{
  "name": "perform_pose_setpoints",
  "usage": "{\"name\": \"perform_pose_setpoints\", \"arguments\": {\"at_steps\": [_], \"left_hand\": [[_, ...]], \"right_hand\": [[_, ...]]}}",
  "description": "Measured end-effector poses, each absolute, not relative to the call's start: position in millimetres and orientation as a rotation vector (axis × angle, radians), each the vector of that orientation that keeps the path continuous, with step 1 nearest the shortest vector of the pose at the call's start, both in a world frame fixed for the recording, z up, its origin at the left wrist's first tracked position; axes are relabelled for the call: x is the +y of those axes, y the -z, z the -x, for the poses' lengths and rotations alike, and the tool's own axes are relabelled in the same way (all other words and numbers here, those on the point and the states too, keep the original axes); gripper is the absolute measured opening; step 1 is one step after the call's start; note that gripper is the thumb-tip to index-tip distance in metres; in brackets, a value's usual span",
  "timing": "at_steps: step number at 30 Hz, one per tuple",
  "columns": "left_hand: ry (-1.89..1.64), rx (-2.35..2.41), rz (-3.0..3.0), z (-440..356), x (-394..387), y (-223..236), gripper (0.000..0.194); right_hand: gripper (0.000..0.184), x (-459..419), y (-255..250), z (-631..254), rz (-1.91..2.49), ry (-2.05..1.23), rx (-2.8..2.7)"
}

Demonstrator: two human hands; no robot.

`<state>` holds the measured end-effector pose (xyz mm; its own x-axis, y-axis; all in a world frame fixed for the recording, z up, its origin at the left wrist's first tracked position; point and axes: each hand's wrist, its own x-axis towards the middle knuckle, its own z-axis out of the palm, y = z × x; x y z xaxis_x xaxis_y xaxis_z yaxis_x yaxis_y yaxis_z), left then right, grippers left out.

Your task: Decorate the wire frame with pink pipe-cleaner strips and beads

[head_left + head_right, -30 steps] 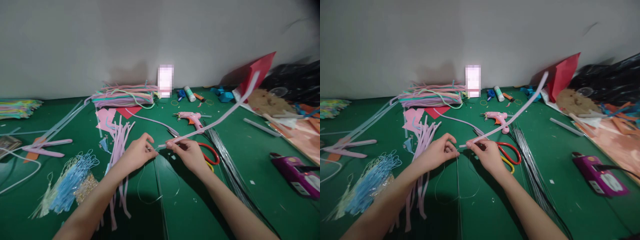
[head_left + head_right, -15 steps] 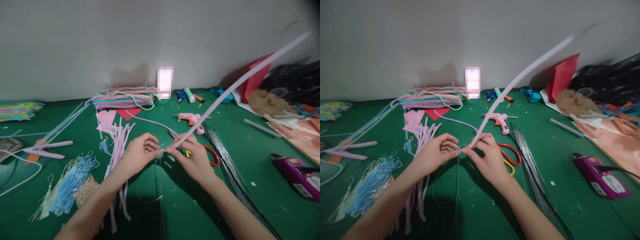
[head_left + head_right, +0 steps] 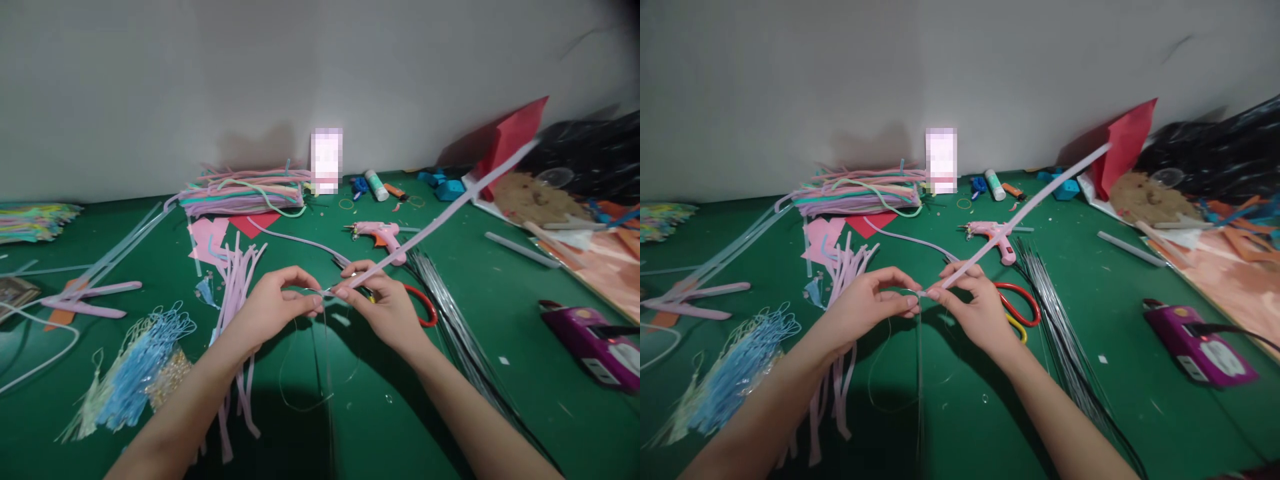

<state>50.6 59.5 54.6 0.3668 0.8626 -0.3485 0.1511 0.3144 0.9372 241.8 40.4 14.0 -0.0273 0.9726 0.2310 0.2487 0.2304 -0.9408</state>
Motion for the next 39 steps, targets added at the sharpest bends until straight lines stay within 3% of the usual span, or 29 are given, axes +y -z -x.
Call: {"name": "perform_pose_setpoints", "arguments": {"at_steps": [7, 19, 26, 39], "left_hand": [[-0.608, 1.094, -1.165, -52, 60, -55, 0.024], [-0.573, 1.08, -1.345, -54, 56, -60, 0.013], [-0.552, 1.149, -1.234, -57, 54, -61, 0.029], [-0.524, 1.12, -1.197, -55, 53, -68, 0.031]], "right_hand": [[0.011, 41, -11, -244, 1.136, -1.028, -1.458], [0.015, 42, -16, -248, 1.099, -1.214, -1.594], [0.013, 41, -20, -249, 1.124, -1.385, -1.565], [0.012, 38, -21, -251, 1.108, -1.631, -1.418]]}}
